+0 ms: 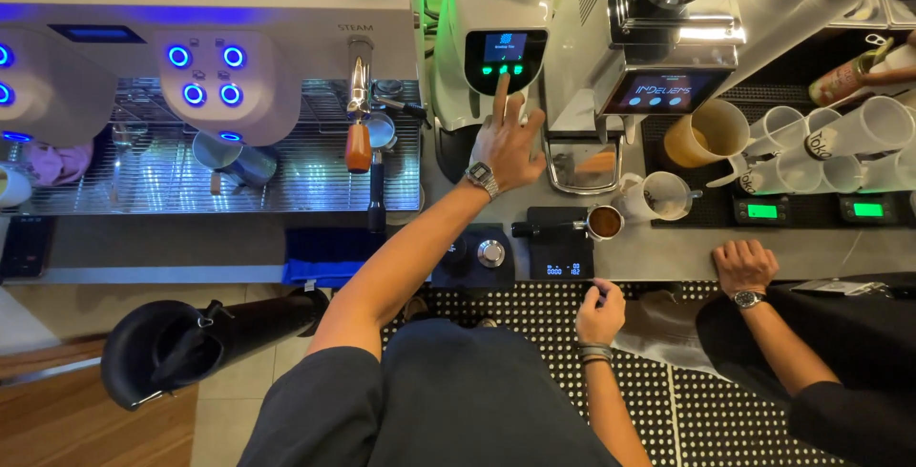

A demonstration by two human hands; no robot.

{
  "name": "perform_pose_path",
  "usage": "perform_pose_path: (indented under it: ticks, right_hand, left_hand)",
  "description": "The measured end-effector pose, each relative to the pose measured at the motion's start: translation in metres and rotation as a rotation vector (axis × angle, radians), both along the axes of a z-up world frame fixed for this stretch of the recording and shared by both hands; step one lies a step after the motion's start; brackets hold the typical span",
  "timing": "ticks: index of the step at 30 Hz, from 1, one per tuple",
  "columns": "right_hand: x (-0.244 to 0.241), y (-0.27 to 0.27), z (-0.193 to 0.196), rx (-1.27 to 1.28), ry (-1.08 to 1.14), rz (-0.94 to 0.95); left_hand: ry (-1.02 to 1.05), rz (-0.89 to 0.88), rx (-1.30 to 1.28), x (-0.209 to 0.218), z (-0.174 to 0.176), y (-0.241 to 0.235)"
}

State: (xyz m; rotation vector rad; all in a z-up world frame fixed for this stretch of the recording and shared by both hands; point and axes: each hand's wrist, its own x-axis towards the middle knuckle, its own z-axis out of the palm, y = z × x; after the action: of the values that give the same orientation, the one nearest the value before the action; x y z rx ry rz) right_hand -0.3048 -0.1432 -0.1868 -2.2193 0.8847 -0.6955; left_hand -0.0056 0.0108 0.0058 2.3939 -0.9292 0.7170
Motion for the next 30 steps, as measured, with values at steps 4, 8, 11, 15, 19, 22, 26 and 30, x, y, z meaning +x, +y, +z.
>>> perform_pose_path:
  ticks: [4, 8, 11, 15, 19, 22, 26, 30]
  right_hand:
    - [0.002, -0.008, -0.010, -0.104, -0.074, -0.009]
    - [0.000, -0.021, -0.016, -0.128, -0.103, -0.061]
    - [0.001, -0.031, -0.015, -0.180, -0.078, -0.087]
    - [0.002, -0.045, -0.015, -0.183, 0.027, -0.078]
    - [0.004, -0.043, -0.010, -0.174, 0.162, -0.069]
    - [0.004, -0.048, -0.022, -0.184, 0.187, -0.101]
    - [0.002, -0.046, -0.027, -0.132, 0.199, -0.122]
    - [0.002, -0.047, -0.035, -0.165, 0.185, -0.152]
  left_hand:
    - [-0.001, 0.001, -0.017, -0.008, 0.007, 0.004]
    - [-0.008, 0.011, 0.008, -0.007, 0.012, 0.012]
    - [0.003, -0.003, 0.018, -0.007, 0.016, 0.015]
    - [-0.014, -0.006, 0.036, -0.005, 0.016, 0.012]
    - [-0.042, -0.031, 0.026, 0.009, 0.000, 0.008]
    - [-0.046, -0.034, 0.077, 0.005, 0.009, 0.015]
    - [-0.090, -0.039, 0.022, -0.001, 0.006, 0.017]
    - [-0.093, -0.018, 0.016, -0.005, 0.012, 0.022]
